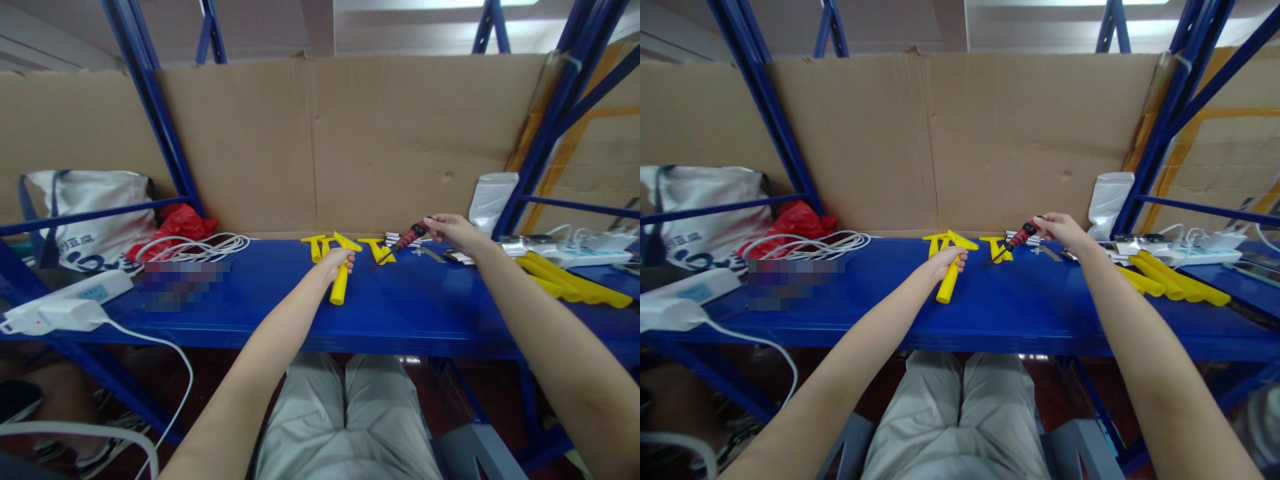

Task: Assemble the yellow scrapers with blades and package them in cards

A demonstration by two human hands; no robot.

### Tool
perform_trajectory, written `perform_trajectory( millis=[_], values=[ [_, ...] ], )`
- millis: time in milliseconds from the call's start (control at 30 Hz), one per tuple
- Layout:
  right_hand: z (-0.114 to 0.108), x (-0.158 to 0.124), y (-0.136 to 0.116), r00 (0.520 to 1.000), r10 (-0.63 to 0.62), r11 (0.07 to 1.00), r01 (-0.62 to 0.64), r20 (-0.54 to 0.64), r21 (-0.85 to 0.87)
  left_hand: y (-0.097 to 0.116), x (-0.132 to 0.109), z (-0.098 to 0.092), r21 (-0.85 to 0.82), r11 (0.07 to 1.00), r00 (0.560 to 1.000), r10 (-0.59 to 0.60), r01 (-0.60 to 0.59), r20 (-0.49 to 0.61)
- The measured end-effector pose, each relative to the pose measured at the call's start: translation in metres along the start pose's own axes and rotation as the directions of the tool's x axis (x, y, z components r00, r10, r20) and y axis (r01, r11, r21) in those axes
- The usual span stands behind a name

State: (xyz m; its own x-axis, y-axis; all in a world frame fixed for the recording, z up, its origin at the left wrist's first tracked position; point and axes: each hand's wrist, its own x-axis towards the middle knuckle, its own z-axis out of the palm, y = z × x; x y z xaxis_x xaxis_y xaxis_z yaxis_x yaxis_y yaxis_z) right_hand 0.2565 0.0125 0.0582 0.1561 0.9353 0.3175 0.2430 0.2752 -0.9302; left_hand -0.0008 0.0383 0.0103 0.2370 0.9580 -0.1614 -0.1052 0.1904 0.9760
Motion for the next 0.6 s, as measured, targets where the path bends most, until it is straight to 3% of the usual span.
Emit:
perform_trajectory(
  millis=[133,267,467,600],
  values=[
    [0.027,0.009,0.011,0.959,-0.072,0.970,0.131,-0.273,0.203,-0.001,0.001,-0.001,0.002,1.000,1.000,0.004,-0.004,-0.010],
    [0.040,0.009,0.023,0.892,-0.076,0.953,0.196,-0.446,0.230,-0.002,0.001,-0.001,0.002,1.000,1.000,0.015,-0.015,-0.014],
    [0.038,0.003,0.032,0.827,0.093,0.940,0.110,-0.554,0.323,-0.002,-0.002,-0.001,-0.002,0.999,0.999,0.039,-0.039,-0.023],
    [0.036,0.002,0.030,0.823,0.119,0.901,0.146,-0.556,0.409,0.000,-0.002,-0.002,0.006,0.999,0.999,0.038,-0.037,-0.016]
  ],
)
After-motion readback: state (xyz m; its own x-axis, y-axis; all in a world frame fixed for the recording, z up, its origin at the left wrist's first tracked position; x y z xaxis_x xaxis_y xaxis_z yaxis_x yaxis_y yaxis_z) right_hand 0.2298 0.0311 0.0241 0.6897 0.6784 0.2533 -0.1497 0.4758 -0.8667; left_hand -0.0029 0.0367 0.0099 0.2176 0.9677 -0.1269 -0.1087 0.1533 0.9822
